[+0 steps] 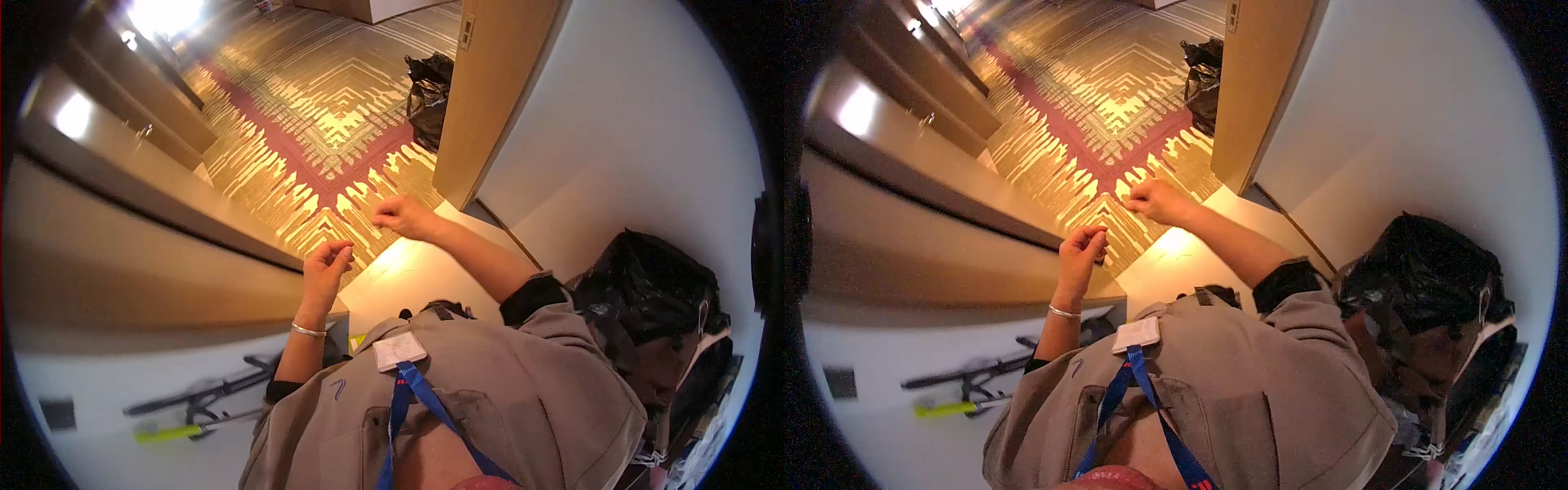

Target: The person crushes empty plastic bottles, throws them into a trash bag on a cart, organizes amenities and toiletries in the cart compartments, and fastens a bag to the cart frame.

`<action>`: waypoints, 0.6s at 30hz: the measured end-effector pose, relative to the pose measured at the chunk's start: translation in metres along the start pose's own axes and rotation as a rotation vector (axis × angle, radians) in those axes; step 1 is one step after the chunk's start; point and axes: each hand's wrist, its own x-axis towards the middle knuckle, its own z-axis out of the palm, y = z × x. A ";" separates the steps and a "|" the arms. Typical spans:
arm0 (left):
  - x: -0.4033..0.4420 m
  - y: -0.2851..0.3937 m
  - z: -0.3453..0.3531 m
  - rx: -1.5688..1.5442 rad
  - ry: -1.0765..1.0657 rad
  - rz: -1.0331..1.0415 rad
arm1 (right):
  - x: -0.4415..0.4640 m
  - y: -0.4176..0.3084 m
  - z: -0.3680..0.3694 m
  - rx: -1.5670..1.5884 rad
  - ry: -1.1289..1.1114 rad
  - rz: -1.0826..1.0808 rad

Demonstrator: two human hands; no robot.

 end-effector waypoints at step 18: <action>0.443 -0.016 -0.054 0.025 0.054 -0.238 | 0.384 0.376 -0.284 -0.313 0.436 0.684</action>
